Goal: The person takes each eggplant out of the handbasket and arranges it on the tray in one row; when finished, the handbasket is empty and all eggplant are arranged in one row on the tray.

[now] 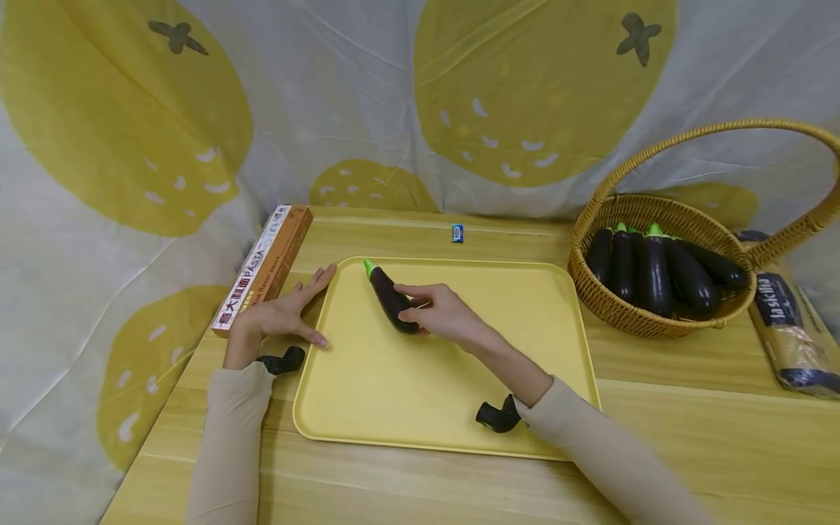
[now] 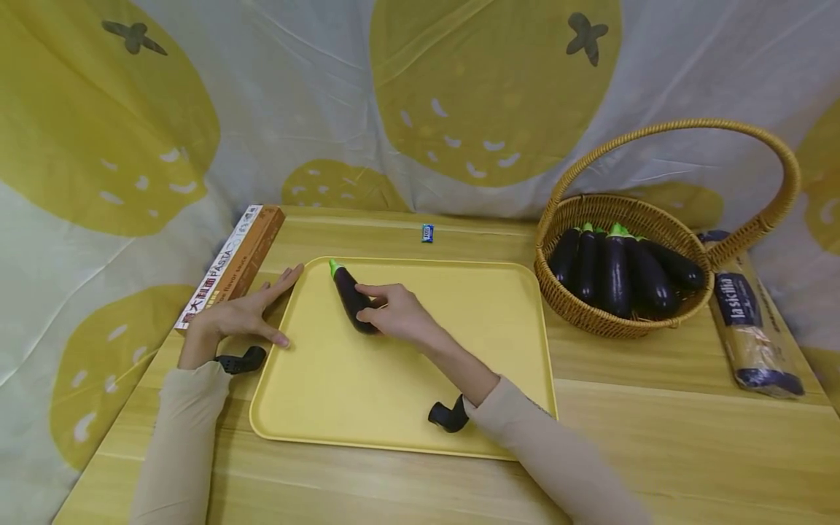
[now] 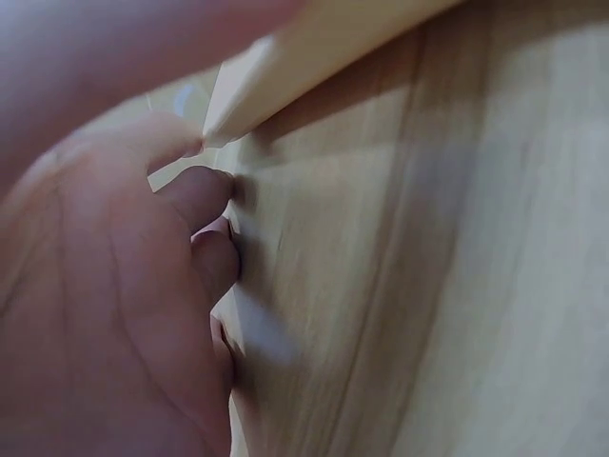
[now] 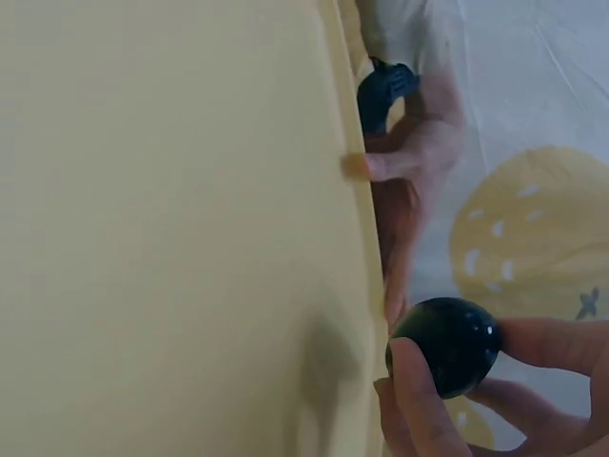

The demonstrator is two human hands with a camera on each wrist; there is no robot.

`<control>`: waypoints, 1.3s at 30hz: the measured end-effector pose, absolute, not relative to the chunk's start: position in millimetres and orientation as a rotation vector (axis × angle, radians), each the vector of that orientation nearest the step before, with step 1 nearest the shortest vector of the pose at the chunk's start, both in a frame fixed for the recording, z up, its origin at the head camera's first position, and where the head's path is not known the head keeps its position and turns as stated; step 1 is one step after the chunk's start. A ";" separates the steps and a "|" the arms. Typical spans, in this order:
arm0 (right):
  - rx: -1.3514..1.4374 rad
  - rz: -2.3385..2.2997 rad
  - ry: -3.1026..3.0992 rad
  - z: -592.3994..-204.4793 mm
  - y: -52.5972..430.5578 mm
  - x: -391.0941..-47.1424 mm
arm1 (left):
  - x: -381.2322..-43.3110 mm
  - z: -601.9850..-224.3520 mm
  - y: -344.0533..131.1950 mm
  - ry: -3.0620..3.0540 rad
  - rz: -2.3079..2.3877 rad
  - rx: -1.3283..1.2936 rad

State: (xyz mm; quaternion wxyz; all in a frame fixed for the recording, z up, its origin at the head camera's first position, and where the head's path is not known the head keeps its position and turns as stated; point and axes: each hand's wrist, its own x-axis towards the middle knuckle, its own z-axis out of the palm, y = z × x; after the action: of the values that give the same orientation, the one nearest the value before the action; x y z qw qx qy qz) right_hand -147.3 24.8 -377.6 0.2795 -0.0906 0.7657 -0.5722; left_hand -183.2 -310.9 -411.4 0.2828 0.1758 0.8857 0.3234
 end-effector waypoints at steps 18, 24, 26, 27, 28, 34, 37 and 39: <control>-0.274 -1.500 2.123 -401.1 -27.8 -153.7 | -182.1 -411.1 -311.4 2.345 0.918 0.449; -0.427 -1.367 2.293 -402.9 -30.7 -157.0 | -183.4 -412.0 -311.7 2.342 0.918 0.462; -0.447 -1.337 2.329 -404.6 -32.0 -157.8 | -183.6 -412.5 -311.8 2.343 0.918 0.463; -0.446 -1.334 2.331 -405.3 -32.7 -158.0 | -183.7 -412.8 -311.7 2.343 0.918 0.464; -0.445 -1.328 2.332 -405.7 -33.4 -158.1 | -183.7 -413.0 -311.5 2.343 0.920 0.463; -0.458 -1.328 2.307 -408.0 -38.5 -158.2 | -183.0 -413.0 -311.0 2.347 0.919 0.453; -0.471 -1.340 2.296 -410.5 -40.9 -158.8 | -183.0 -412.6 -310.5 2.349 0.914 0.457; -0.483 -1.343 2.289 -412.0 -42.0 -159.1 | -183.3 -412.4 -310.1 2.349 0.911 0.459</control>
State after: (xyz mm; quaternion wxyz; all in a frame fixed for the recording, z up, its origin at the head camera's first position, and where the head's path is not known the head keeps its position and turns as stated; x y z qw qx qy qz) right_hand -159.1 -42.0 -412.0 0.2204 -0.1747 0.8277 -0.4857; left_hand -183.3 -310.1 -412.4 0.2862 0.1718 0.8789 0.3408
